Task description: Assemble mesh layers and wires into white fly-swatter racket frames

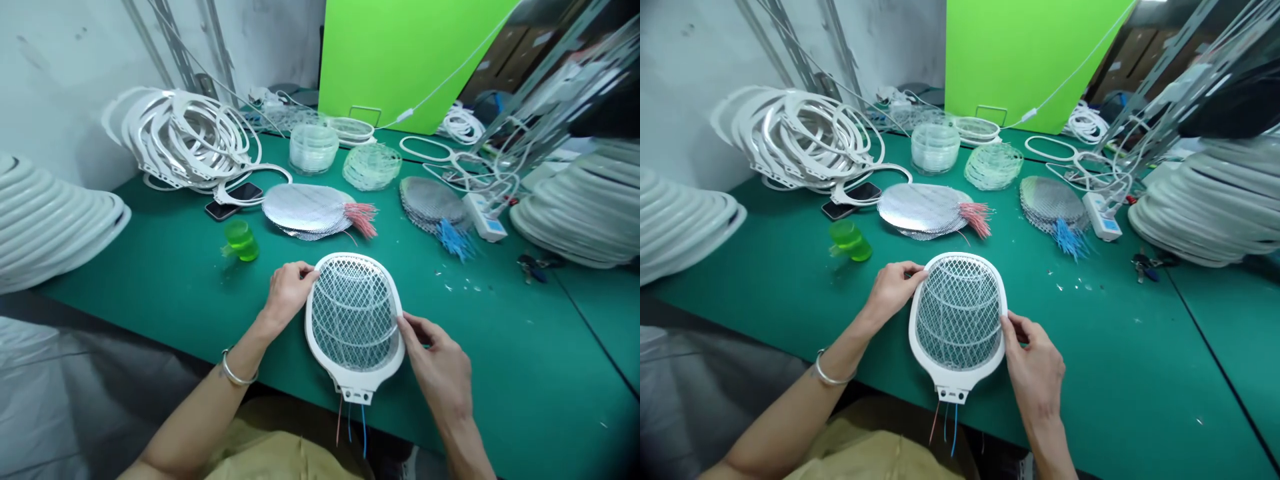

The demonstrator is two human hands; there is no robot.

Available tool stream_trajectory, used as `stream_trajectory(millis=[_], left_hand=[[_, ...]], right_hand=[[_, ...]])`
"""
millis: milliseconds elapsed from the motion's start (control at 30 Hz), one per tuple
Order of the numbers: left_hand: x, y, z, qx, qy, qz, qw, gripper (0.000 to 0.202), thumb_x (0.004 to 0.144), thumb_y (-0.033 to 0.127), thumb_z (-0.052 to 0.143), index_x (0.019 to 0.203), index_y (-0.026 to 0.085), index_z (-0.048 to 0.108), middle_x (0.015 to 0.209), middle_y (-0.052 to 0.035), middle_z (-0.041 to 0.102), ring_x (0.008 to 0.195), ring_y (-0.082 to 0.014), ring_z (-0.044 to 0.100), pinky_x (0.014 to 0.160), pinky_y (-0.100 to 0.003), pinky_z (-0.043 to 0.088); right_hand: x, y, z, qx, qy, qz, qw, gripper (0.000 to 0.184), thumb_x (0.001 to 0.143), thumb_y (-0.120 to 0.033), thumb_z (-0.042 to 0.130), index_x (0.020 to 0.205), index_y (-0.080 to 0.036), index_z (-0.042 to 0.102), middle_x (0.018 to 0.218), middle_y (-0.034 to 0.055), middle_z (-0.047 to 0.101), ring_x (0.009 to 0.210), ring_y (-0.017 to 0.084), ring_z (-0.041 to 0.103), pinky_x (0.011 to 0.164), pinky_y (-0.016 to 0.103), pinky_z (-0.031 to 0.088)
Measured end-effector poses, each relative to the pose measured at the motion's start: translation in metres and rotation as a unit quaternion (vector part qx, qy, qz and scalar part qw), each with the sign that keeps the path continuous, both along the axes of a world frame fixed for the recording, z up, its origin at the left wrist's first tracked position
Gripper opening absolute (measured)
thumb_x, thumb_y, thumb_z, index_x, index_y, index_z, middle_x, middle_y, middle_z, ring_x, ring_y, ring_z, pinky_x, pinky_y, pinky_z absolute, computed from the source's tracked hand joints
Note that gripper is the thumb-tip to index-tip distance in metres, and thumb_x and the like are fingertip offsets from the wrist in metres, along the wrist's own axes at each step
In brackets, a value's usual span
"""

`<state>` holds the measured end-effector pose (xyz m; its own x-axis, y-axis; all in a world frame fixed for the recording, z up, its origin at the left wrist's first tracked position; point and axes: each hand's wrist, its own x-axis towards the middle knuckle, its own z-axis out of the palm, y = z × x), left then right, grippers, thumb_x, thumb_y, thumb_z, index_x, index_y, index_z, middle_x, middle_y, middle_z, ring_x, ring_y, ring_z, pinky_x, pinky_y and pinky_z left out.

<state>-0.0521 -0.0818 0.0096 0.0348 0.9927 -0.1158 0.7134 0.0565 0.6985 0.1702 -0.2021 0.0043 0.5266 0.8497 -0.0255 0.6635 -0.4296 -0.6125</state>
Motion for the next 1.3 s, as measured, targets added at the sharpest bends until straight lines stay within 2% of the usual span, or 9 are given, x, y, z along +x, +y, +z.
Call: stream_trajectory(millis=[167,300,433,667,900,1000,1100,1200,1300], left_hand=[[0.004,0.000,-0.002,0.010,0.045,-0.002,0.999,0.018,0.086,0.032,0.061,0.090,0.024,0.076,0.095,-0.0045,0.075,0.088,-0.0248,0.069,0.080,-0.033,0.049],[0.006,-0.002,-0.005,0.027,0.094,-0.011,0.995,0.020,0.087,0.033,0.059,0.089,0.023,0.076,0.097,-0.0062,0.075,0.089,-0.0262,0.068,0.078,-0.034,0.048],[0.008,-0.001,-0.005,0.022,0.148,-0.021,0.988,0.023,0.089,0.036,0.056,0.091,0.024,0.076,0.097,-0.0066,0.074,0.088,-0.0256,0.069,0.075,-0.032,0.047],[0.000,-0.013,0.002,0.023,0.142,-0.020,0.989,0.033,0.093,0.046,0.050,0.084,0.023,0.072,0.087,-0.0047,0.074,0.081,-0.0230,0.068,0.068,-0.030,0.044],[-0.006,-0.037,0.002,-0.013,0.173,-0.020,0.985,0.026,0.091,0.043,0.054,0.080,0.024,0.069,0.084,-0.0031,0.074,0.077,-0.0237,0.067,0.061,-0.029,0.039],[-0.003,-0.042,-0.001,-0.010,0.212,-0.002,0.977,0.029,0.092,0.046,0.051,0.082,0.025,0.068,0.085,-0.0042,0.073,0.077,-0.0259,0.068,0.059,-0.030,0.037],[0.000,-0.046,-0.003,0.009,0.217,0.009,0.976,0.029,0.093,0.045,0.049,0.082,0.025,0.067,0.088,-0.0032,0.072,0.078,-0.0254,0.067,0.058,-0.029,0.036],[0.000,-0.048,-0.005,0.019,0.194,0.016,0.981,0.026,0.094,0.043,0.049,0.085,0.026,0.066,0.091,-0.0014,0.072,0.080,-0.0238,0.067,0.058,-0.029,0.035],[-0.002,-0.049,-0.007,0.010,0.170,0.018,0.985,0.025,0.093,0.044,0.050,0.088,0.027,0.067,0.093,-0.0003,0.072,0.080,-0.0226,0.066,0.059,-0.028,0.034]], right_hand=[[-0.005,-0.002,-0.007,-0.013,-0.090,0.006,0.996,0.042,0.087,-0.056,0.047,0.101,-0.026,0.072,0.099,0.0041,0.071,0.072,0.019,0.062,0.061,0.030,0.039],[-0.008,-0.001,-0.007,-0.056,-0.151,0.007,0.987,0.037,0.090,-0.050,0.046,0.104,-0.027,0.071,0.102,0.0045,0.071,0.077,0.020,0.062,0.058,0.029,0.036],[-0.011,0.001,-0.005,-0.080,-0.181,0.004,0.980,0.034,0.091,-0.048,0.047,0.104,-0.028,0.071,0.102,0.0043,0.071,0.071,0.019,0.061,0.054,0.028,0.032],[-0.008,0.000,-0.003,-0.068,-0.193,0.006,0.979,0.035,0.088,-0.052,0.050,0.097,-0.028,0.073,0.077,0.0056,0.071,0.063,0.020,0.059,0.051,0.029,0.029],[-0.011,0.001,-0.003,-0.105,-0.186,-0.011,0.977,0.035,0.088,-0.054,0.052,0.082,-0.025,0.071,0.072,0.0040,0.069,0.059,0.018,0.056,0.049,0.027,0.026],[-0.013,-0.006,-0.006,-0.073,-0.235,-0.002,0.969,0.036,0.093,-0.049,0.045,0.089,-0.023,0.070,0.084,0.0040,0.070,0.060,0.015,0.055,0.049,0.028,0.025],[-0.009,-0.014,-0.010,-0.042,-0.157,0.033,0.986,0.035,0.092,-0.050,0.046,0.100,-0.025,0.070,0.099,0.0023,0.070,0.066,0.013,0.057,0.053,0.026,0.033],[-0.005,-0.020,-0.013,-0.018,-0.085,0.039,0.995,0.039,0.089,-0.056,0.048,0.098,-0.025,0.071,0.100,0.0018,0.070,0.070,0.014,0.060,0.060,0.026,0.039],[-0.007,-0.022,-0.016,0.010,-0.131,0.020,0.991,0.042,0.092,-0.055,0.045,0.097,-0.023,0.072,0.098,0.0027,0.070,0.075,0.015,0.061,0.061,0.026,0.038]])
